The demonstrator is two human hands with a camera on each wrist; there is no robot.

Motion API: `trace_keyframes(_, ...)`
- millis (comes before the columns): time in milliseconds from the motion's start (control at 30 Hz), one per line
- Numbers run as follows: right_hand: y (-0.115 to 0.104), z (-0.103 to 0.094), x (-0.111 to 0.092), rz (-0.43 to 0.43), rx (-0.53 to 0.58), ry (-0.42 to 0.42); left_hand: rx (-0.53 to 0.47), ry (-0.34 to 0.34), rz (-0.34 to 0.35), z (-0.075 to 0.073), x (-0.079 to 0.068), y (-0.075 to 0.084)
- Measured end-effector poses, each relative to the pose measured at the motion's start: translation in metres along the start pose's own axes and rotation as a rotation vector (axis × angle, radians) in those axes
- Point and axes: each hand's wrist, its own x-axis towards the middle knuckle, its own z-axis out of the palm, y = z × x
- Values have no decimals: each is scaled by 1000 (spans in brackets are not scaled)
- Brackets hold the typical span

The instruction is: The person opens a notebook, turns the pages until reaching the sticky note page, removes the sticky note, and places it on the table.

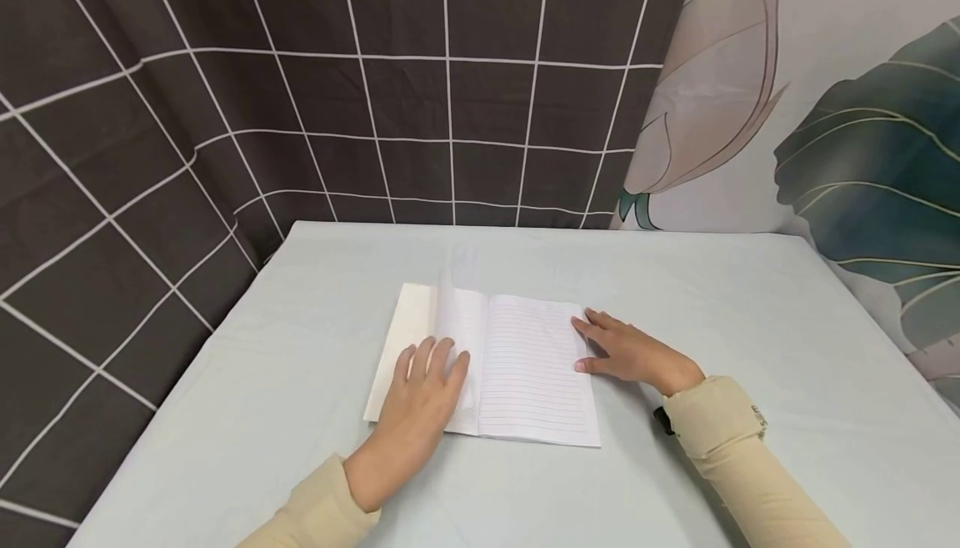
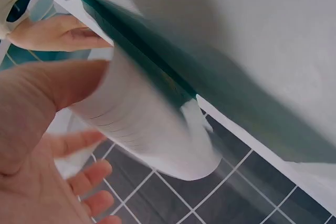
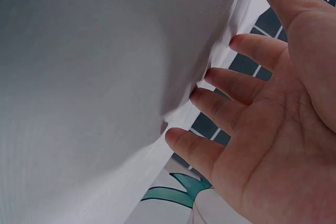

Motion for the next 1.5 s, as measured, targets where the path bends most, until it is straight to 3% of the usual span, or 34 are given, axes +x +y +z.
trace_keyframes(167,0,0,1,1,-2,-2,164,-46,186,3,-4,-2)
trace_keyframes(300,0,0,1,0,-4,-2,132,-128,244,3,-5,-2)
trace_keyframes(767,-1,0,2,8,-4,-4,-163,-185,255,0,-2,2)
trace_keyframes(1167,-1,0,2,11,-1,0,-113,-168,258,1,3,10)
trace_keyframes(1400,-1,0,2,18,2,-5,-178,-233,192,-3,7,16)
trace_keyframes(1500,-2,0,2,16,7,-5,-154,-238,190,-4,7,19)
